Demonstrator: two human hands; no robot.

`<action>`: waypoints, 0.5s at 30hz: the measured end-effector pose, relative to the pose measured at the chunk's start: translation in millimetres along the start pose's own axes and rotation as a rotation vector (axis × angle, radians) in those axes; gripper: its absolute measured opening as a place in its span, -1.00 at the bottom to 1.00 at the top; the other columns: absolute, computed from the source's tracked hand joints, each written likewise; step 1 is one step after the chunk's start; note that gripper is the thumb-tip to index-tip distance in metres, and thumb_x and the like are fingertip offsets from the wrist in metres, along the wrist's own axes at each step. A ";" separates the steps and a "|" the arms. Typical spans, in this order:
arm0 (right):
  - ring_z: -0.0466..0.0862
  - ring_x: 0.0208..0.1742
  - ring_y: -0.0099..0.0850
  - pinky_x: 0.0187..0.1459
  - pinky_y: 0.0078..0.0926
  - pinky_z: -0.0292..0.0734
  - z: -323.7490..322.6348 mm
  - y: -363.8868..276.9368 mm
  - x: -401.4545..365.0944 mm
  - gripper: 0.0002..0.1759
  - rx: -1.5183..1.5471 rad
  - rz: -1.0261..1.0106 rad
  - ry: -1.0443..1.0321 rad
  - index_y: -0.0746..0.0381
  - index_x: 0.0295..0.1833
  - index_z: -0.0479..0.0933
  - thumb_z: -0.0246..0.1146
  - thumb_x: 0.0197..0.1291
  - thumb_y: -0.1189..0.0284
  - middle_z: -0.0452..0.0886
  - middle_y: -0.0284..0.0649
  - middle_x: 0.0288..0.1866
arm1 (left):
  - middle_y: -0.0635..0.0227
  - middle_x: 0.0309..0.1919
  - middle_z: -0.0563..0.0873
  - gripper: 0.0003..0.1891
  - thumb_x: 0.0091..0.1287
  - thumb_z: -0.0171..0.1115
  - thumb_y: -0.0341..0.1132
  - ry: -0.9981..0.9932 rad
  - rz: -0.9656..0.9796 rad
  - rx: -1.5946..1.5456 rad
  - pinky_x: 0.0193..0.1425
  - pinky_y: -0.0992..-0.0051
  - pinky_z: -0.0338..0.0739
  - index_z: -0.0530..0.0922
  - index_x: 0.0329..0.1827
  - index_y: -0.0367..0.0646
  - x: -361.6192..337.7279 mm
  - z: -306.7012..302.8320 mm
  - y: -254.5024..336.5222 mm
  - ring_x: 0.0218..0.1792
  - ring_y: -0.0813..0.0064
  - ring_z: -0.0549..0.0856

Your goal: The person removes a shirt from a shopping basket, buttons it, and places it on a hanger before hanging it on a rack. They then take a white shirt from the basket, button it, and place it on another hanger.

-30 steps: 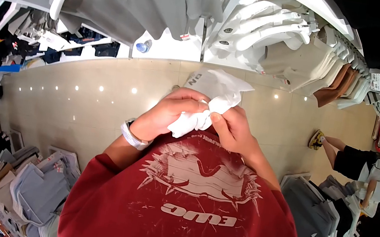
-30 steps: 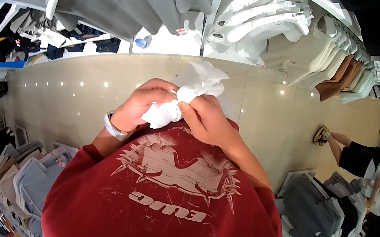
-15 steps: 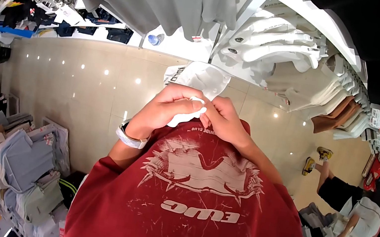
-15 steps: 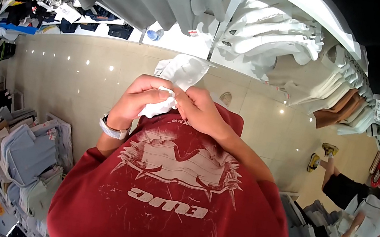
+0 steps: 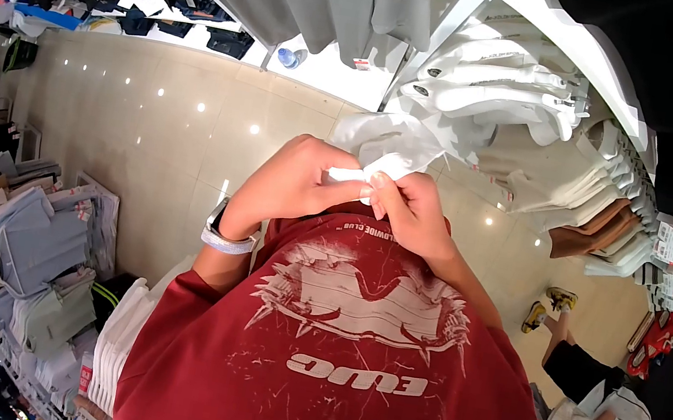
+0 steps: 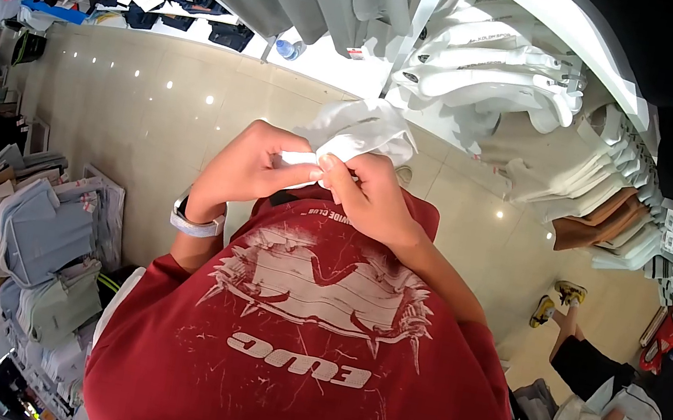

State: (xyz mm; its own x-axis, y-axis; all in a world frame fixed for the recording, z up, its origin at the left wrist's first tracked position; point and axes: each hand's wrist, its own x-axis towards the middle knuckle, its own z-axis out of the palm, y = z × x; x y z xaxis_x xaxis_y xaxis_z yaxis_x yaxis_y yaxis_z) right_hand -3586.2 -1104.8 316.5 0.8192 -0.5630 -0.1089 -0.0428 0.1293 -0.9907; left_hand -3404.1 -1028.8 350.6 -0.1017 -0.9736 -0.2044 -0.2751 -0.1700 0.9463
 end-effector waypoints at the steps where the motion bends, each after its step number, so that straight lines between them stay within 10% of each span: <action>1: 0.37 -0.61 -0.68 -0.56 -0.65 0.26 -2.1 0.6 -2.2 -0.73 -0.001 0.001 -0.002 0.35 -0.35 0.49 0.06 0.38 0.42 0.45 -0.40 -0.62 | 0.55 -0.57 0.52 -0.86 0.26 0.29 -0.38 -0.025 -0.088 -0.083 -0.51 0.68 0.22 0.59 -0.32 -0.29 1.1 2.2 0.7 -0.55 0.76 0.37; 15: 0.55 -0.41 -0.41 -0.36 -0.40 0.44 -31.9 -8.9 -7.7 -0.91 -0.100 -0.218 -0.287 0.29 -0.22 0.49 0.13 0.21 0.51 0.56 -0.29 -0.44 | 0.41 -0.33 0.65 -0.81 0.33 0.14 -0.38 -0.355 -0.095 -0.664 -0.25 0.67 0.38 0.58 -0.17 -0.38 13.2 11.2 -19.4 -0.32 0.73 0.52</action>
State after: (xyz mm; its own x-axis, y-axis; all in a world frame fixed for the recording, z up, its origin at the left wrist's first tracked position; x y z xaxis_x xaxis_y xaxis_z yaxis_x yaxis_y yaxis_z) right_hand -3610.3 -1127.6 323.6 0.9417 -0.3149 0.1187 0.1060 -0.0570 -0.9927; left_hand -3410.8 -1036.6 326.7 -0.4387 -0.8618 -0.2548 0.3239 -0.4161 0.8497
